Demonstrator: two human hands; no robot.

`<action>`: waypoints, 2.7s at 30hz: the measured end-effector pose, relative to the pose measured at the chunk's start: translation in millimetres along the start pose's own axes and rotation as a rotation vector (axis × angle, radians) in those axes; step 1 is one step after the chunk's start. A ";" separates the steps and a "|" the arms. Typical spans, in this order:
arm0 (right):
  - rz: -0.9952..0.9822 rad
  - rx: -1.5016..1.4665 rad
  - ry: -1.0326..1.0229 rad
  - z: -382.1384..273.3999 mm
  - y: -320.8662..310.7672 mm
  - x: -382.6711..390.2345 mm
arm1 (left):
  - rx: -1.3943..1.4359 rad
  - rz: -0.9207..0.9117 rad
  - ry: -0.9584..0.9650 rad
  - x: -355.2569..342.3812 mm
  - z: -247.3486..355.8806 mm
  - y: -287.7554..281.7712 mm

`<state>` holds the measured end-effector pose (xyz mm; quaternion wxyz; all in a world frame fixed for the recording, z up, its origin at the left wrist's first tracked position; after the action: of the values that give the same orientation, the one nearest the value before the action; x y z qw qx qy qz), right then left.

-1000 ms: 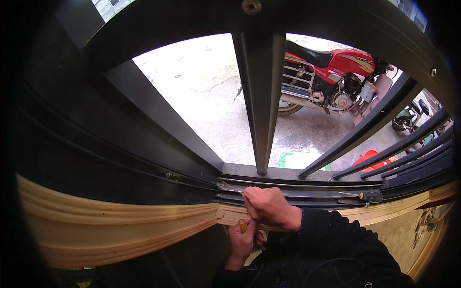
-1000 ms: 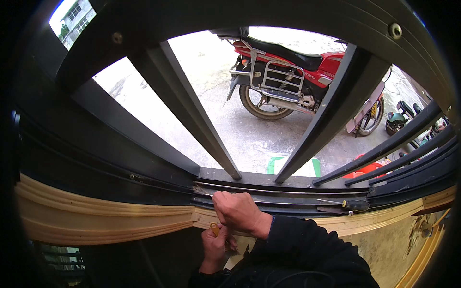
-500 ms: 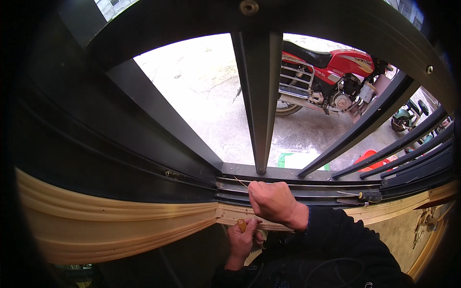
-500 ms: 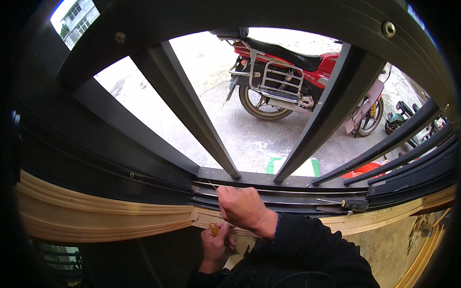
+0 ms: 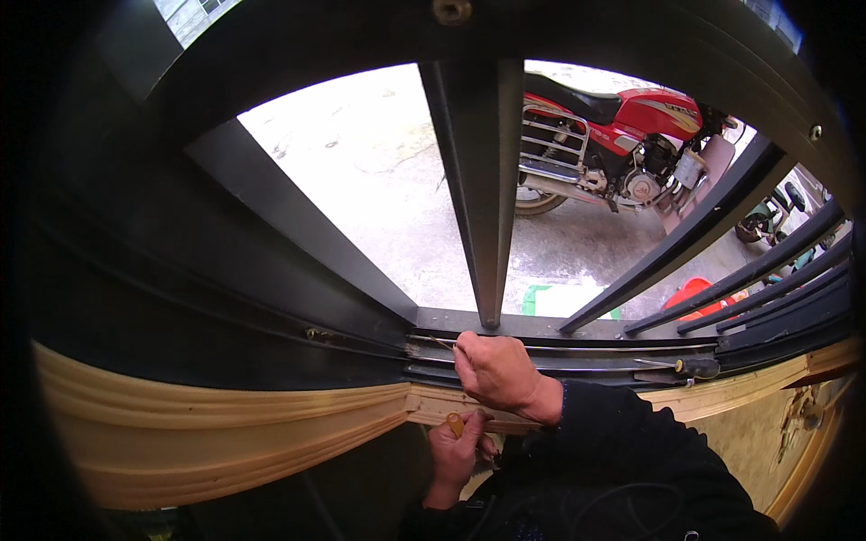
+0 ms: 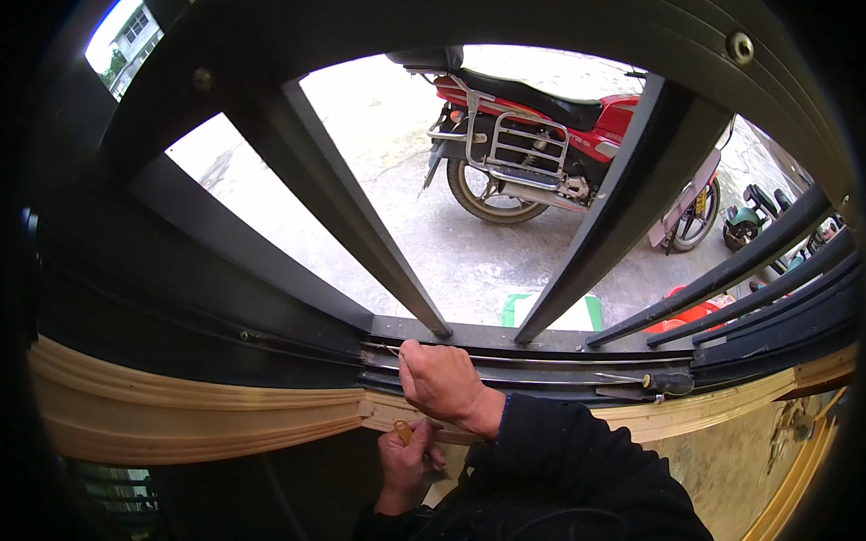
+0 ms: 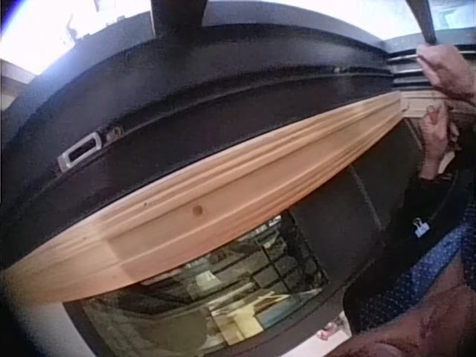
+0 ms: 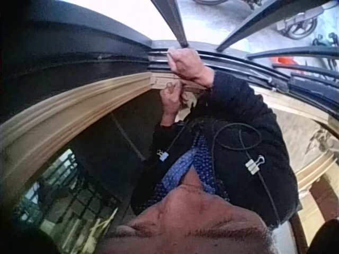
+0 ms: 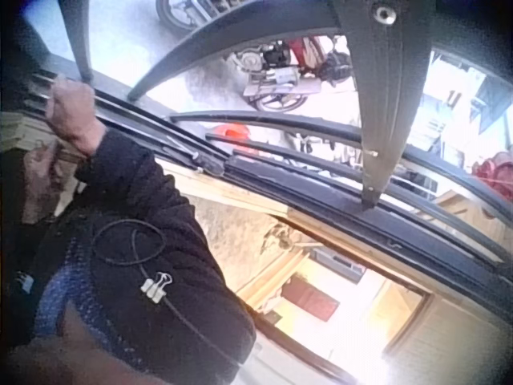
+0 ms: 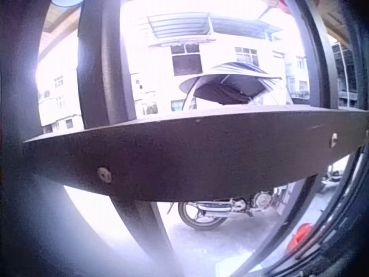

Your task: The person installs a black metal window frame into a wooden opening. They use a yellow utility knife to trim the frame and a screwdriver to secure it. The person repeatedly checks alignment and adjusts the frame position.

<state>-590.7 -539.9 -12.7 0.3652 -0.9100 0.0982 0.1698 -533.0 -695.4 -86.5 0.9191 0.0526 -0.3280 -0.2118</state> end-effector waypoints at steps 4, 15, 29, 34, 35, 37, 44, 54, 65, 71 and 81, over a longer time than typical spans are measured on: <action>-0.008 -0.037 -0.012 -0.4 0.9 2.6 | -0.010 0.002 -0.002 -1.1 -0.5 -1.0; -0.073 0.199 -0.159 -18.5 -6.1 5.8 | 0.024 -0.012 -0.023 -0.2 -1.2 -1.6; 0.035 -0.174 -0.024 -1.8 8.2 -2.9 | -0.001 -0.007 -0.043 1.2 1.4 -0.3; 0.060 -0.179 -0.060 -1.1 9.1 1.4 | 0.003 -0.018 -0.017 1.8 2.1 -0.6; 0.061 -0.163 -0.071 -1.4 8.4 1.6 | 0.005 -0.019 -0.018 1.9 1.9 -0.7; 0.039 -0.134 -0.179 -7.5 6.1 2.2 | 0.004 -0.017 -0.013 1.6 2.0 -0.5; 0.008 -0.018 -0.252 -19.6 -5.3 8.5 | -0.005 -0.012 -0.001 0.5 2.2 -0.9; -0.114 0.125 -0.090 -16.2 -20.6 5.5 | 0.011 -0.025 -0.026 0.4 0.7 -0.5; -0.048 0.032 0.042 2.5 -0.1 -3.1 | -0.012 -0.024 -0.023 0.6 3.9 -0.5; -0.029 -0.080 0.115 10.6 2.6 -1.7 | -0.025 -0.018 -0.029 0.3 4.1 -0.2; 0.019 -0.163 0.006 -0.1 3.9 0.4 | -0.006 -0.038 -0.028 0.8 3.8 0.0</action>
<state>-591.5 -542.7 -15.2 0.2881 -0.9362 0.0938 0.1780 -534.9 -695.6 -83.1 0.9104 0.0531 -0.3393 -0.2309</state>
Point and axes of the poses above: each hand's wrist, its own x-axis away from the middle knuckle, its own y-axis out of the palm, z = x × y, the point moved 6 cm from there along -x, towards the middle knuckle, and after that the axes turned 10 degrees about -y, right-handed, at the moved point
